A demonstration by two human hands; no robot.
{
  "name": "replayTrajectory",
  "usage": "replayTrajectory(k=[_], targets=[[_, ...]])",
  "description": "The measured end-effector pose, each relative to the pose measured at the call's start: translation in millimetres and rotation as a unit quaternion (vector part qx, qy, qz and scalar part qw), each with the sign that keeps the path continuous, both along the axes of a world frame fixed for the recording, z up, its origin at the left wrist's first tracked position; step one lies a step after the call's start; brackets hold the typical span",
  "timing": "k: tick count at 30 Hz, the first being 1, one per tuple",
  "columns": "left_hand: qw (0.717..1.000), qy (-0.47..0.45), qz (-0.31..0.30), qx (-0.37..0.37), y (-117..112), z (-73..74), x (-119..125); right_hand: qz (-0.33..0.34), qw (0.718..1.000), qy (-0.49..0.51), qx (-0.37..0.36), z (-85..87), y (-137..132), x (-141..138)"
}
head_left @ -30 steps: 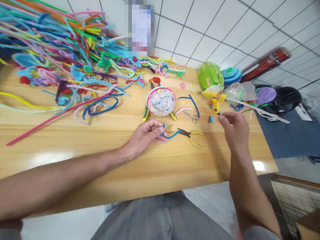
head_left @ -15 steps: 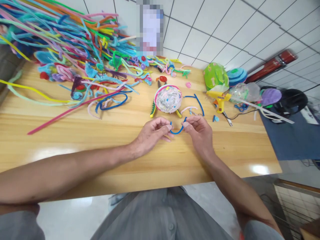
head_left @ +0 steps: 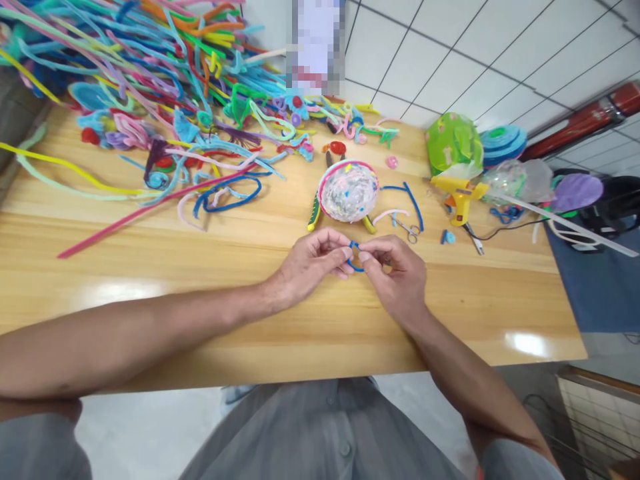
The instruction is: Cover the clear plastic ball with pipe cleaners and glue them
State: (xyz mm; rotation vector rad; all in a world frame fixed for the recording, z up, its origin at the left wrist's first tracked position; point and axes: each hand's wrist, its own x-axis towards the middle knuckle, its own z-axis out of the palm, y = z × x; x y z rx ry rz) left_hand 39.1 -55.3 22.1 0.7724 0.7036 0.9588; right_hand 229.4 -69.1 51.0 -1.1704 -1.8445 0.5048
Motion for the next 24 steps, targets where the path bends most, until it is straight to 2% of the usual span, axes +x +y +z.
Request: replayTrajectory(k=[8, 24], targets=[[1.0, 0.017, -0.002, 0.004, 0.7, 1.7, -0.6, -0.007, 0.998, -0.001, -0.055, -2.4, 1.4, 2.2], [1.0, 0.021, -0.01, 0.018, 1.5, 0.2, 0.1, 0.005, 0.999, 0.01, -0.047, -1.0, 0.2, 1.0]])
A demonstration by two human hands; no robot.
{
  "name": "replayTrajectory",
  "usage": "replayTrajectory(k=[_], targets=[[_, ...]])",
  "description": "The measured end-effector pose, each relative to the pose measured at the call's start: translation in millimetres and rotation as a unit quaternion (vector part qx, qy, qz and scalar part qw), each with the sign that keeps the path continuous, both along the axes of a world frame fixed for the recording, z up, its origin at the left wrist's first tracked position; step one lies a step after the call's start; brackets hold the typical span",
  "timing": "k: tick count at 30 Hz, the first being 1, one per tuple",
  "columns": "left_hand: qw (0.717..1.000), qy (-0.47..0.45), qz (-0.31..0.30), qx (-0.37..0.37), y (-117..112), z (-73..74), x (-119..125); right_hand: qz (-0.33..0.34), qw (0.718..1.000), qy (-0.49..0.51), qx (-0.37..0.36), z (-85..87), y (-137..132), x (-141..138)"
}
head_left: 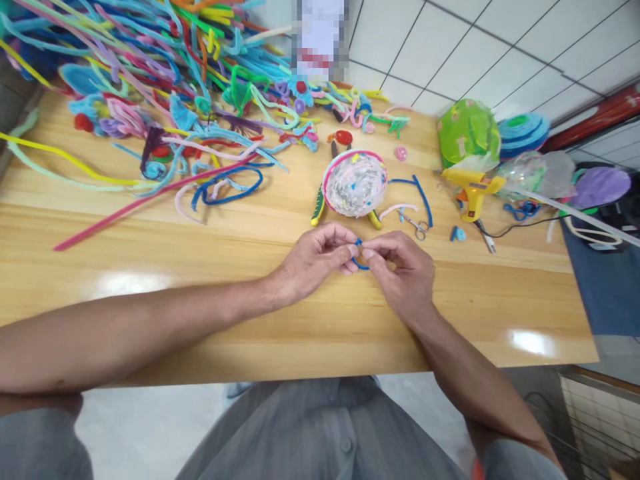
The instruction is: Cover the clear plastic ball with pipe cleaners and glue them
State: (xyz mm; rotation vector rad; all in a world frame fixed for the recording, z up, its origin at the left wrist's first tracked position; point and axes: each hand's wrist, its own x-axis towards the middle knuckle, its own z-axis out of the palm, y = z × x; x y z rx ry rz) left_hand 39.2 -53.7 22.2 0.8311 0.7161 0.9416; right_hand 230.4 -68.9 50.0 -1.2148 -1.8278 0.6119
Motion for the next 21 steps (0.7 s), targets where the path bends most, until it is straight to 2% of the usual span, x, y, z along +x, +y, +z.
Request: replayTrajectory(k=[21], targets=[[1.0, 0.005, -0.006, -0.003, 0.4, 2.2, 0.1, -0.02, 1.0, -0.009, -0.006, 0.1, -1.6, -0.3]])
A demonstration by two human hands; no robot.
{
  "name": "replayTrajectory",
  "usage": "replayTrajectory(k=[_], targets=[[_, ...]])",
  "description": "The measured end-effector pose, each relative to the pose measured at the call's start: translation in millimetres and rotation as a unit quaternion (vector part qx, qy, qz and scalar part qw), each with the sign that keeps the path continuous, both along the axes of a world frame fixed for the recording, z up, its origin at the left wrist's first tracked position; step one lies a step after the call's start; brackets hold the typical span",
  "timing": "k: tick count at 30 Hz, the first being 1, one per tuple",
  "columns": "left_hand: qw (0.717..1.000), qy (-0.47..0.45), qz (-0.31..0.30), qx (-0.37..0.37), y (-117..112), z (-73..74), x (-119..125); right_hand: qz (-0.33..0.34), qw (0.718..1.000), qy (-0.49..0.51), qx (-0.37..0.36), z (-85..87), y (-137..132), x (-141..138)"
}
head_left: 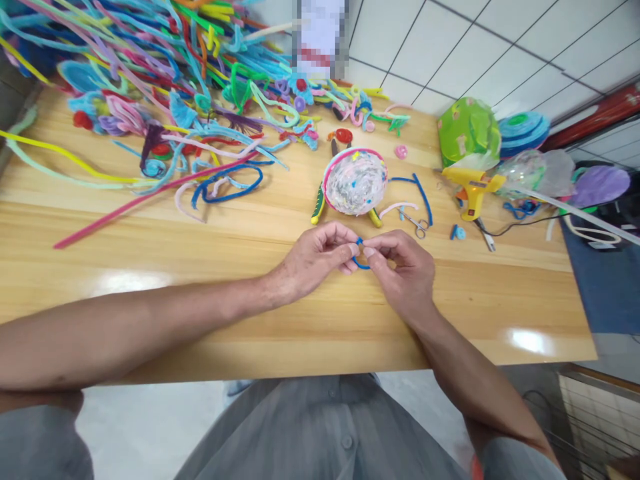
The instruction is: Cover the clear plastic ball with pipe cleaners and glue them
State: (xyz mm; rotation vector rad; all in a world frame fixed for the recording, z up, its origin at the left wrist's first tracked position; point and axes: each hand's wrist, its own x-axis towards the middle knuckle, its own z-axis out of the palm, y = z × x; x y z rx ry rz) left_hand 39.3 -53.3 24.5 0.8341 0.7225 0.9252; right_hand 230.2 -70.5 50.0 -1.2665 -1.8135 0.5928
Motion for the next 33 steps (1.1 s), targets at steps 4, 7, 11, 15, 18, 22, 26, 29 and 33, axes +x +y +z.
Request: replayTrajectory(k=[4, 7, 11, 15, 18, 22, 26, 29, 33], targets=[[1.0, 0.005, 0.0, 0.005, -0.1, 0.6, 0.1, -0.005, 1.0, -0.003, -0.001, 0.2, 0.3, 0.0], [1.0, 0.007, -0.001, 0.007, 0.1, 0.0, 0.0, -0.006, 1.0, -0.002, 0.0, -0.1, 0.3, 0.0], [1.0, 0.005, -0.003, 0.004, 0.4, -0.9, -0.1, 0.001, 1.0, 0.008, 0.0, -0.2, 0.0, -0.3], [1.0, -0.001, -0.001, 0.0, 0.2, -0.9, 0.1, 0.006, 1.0, 0.014, 0.005, -0.3, 0.1, -0.7], [1.0, 0.001, -0.003, -0.001, -0.1, -0.4, 0.4, -0.002, 1.0, 0.008, 0.0, -0.7, 0.0, -0.4], [1.0, 0.002, -0.003, 0.002, -0.3, -0.9, 0.2, -0.009, 1.0, 0.009, -0.005, -1.2, -1.3, 0.3], [1.0, -0.002, -0.005, 0.004, -0.1, -1.7, -0.7, 0.001, 1.0, 0.011, 0.003, -1.0, -1.9, 0.1], [1.0, 0.001, -0.008, 0.005, -0.1, -1.4, -0.8, 0.005, 1.0, 0.001, 0.013, -1.1, -1.3, 0.1], [1.0, 0.003, -0.009, 0.001, -0.1, -1.5, 0.1, 0.002, 1.0, 0.001, 0.025, -2.5, -1.3, 1.2]])
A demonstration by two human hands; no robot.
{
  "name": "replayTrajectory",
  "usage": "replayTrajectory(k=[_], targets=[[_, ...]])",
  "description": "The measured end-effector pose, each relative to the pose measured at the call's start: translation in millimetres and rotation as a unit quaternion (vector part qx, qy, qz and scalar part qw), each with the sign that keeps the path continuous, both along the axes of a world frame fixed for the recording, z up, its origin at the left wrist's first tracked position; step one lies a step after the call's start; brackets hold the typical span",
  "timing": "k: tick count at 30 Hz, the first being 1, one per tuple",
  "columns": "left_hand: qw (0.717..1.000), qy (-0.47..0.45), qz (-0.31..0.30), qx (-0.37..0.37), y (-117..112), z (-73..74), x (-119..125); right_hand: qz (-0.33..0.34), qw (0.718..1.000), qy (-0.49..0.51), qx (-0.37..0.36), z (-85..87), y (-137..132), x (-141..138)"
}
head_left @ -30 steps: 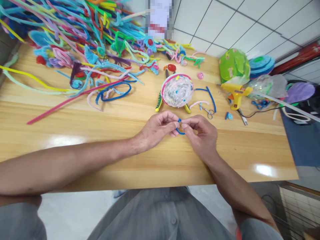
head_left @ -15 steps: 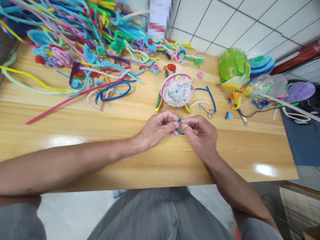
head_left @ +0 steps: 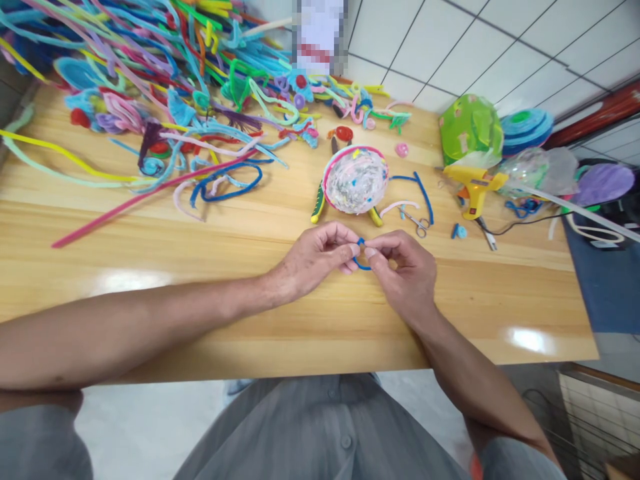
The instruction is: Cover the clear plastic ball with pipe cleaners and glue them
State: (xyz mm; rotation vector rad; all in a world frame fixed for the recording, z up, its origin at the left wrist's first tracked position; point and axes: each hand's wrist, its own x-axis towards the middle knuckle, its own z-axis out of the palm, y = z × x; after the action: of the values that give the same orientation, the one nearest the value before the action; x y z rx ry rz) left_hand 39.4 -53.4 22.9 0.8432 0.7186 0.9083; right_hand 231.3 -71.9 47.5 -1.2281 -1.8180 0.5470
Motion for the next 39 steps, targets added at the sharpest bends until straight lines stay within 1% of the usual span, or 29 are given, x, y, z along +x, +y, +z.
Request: replayTrajectory(k=[8, 14, 20, 25, 32, 39], targets=[[1.0, -0.004, 0.0, 0.0, 0.4, -1.0, 0.4, 0.016, 1.0, 0.01, 0.003, -1.6, -0.6, -0.6], [1.0, 0.003, 0.0, -0.003, 0.0, 0.5, 0.7, 0.001, 1.0, -0.006, 0.011, -1.5, -1.4, 0.6], [1.0, -0.004, 0.001, -0.001, 0.5, -0.8, 0.5, 0.026, 0.999, 0.002, 0.021, -0.9, -2.3, -0.7], [1.0, 0.002, 0.003, 0.007, 0.5, 0.3, 0.3, 0.006, 1.0, -0.003, 0.015, -2.1, -2.1, 0.1], [1.0, 0.001, 0.002, 0.009, 0.2, 0.8, 0.4, 0.013, 1.0, 0.004, 0.012, -2.3, -2.6, 0.2], [1.0, 0.006, 0.002, 0.005, 0.1, 0.9, 0.1, 0.003, 1.0, 0.003, 0.005, -2.6, -2.7, -0.2]])
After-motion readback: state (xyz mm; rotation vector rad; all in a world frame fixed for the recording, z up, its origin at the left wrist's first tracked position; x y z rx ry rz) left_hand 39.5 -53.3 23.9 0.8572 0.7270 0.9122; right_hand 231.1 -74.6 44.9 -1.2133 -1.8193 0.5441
